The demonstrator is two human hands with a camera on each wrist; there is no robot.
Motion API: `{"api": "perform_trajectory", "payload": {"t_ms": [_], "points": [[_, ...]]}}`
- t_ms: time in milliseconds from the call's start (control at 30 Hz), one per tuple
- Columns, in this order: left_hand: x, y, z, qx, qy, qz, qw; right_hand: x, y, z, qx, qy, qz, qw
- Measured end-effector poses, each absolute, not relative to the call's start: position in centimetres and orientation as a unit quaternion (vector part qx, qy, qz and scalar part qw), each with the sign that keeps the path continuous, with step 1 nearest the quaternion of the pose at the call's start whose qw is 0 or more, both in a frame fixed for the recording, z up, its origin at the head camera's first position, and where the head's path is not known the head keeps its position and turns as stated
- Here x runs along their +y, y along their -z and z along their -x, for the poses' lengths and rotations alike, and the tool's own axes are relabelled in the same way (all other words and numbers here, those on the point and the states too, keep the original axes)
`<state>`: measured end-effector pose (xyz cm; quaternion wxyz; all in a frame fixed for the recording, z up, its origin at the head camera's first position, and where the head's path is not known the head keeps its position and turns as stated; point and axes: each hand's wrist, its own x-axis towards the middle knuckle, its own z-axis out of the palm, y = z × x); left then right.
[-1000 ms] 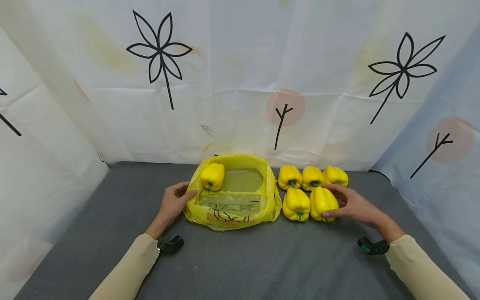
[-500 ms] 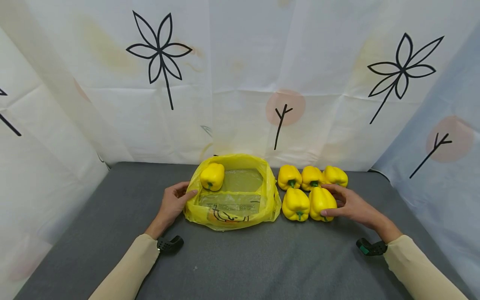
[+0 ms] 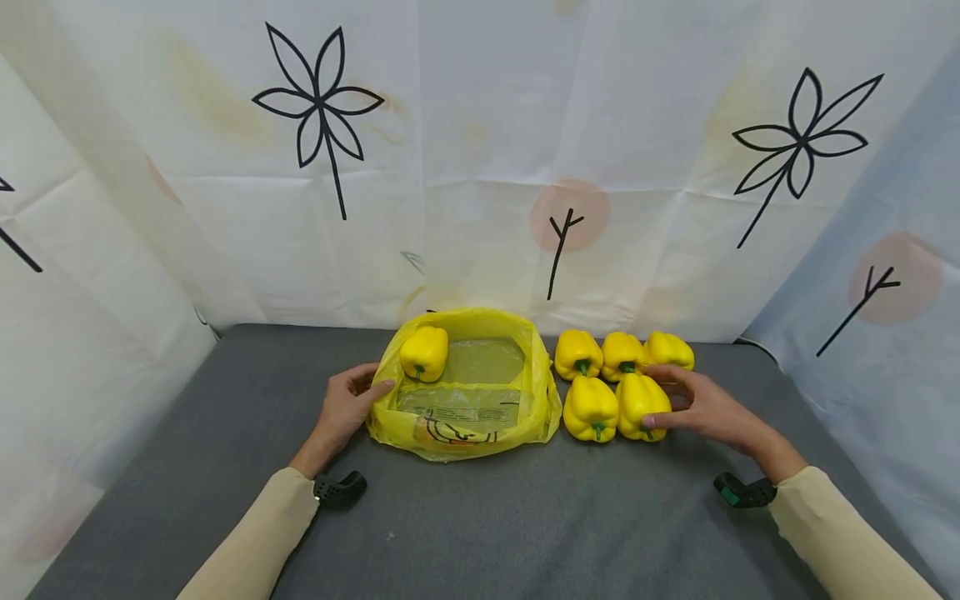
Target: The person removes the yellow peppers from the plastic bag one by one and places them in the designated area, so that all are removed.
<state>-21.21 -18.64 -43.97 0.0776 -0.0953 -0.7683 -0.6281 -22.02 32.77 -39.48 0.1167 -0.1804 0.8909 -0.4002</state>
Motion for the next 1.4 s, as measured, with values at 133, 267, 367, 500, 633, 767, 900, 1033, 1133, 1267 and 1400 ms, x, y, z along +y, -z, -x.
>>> {"api": "perform_trajectory", "payload": {"t_ms": [133,267,367,500,633,767,900,1033,1133,1267,1400], "points": [[-18.7,44.0,21.2,-0.768,0.628,0.096,0.078,33.0,39.0,22.1,0.89,0.406,0.176,0.114],[-18.6,43.9,21.2,-0.77,0.626,0.094,0.083,32.9,38.3,22.1,0.891,0.406,0.17,0.112],[-18.6,43.9,21.2,-0.77,0.626,0.093,0.084,32.7,37.8,22.2,0.893,0.403,0.167,0.112],[-18.6,43.9,21.1,-0.77,0.626,0.091,0.083,32.4,37.1,22.4,0.894,0.399,0.174,0.11],[-18.6,43.9,21.1,-0.771,0.626,0.09,0.082,32.0,36.6,22.6,0.894,0.394,0.183,0.105],[-18.6,43.9,21.1,-0.772,0.624,0.09,0.083,31.6,36.0,22.7,0.898,0.386,0.186,0.1],[-18.6,43.9,21.2,-0.771,0.624,0.091,0.083,31.2,35.5,23.0,0.903,0.375,0.186,0.098],[-18.6,43.9,21.1,-0.77,0.625,0.095,0.083,30.7,35.0,23.3,0.903,0.373,0.189,0.1],[-18.6,43.9,21.1,-0.769,0.626,0.096,0.083,30.3,34.6,23.5,0.898,0.381,0.193,0.108],[-18.6,43.9,21.1,-0.769,0.626,0.097,0.084,29.5,34.4,24.1,0.896,0.383,0.197,0.112],[-18.6,43.9,21.2,-0.769,0.626,0.097,0.084,28.7,34.3,24.7,0.899,0.375,0.201,0.102]]}}
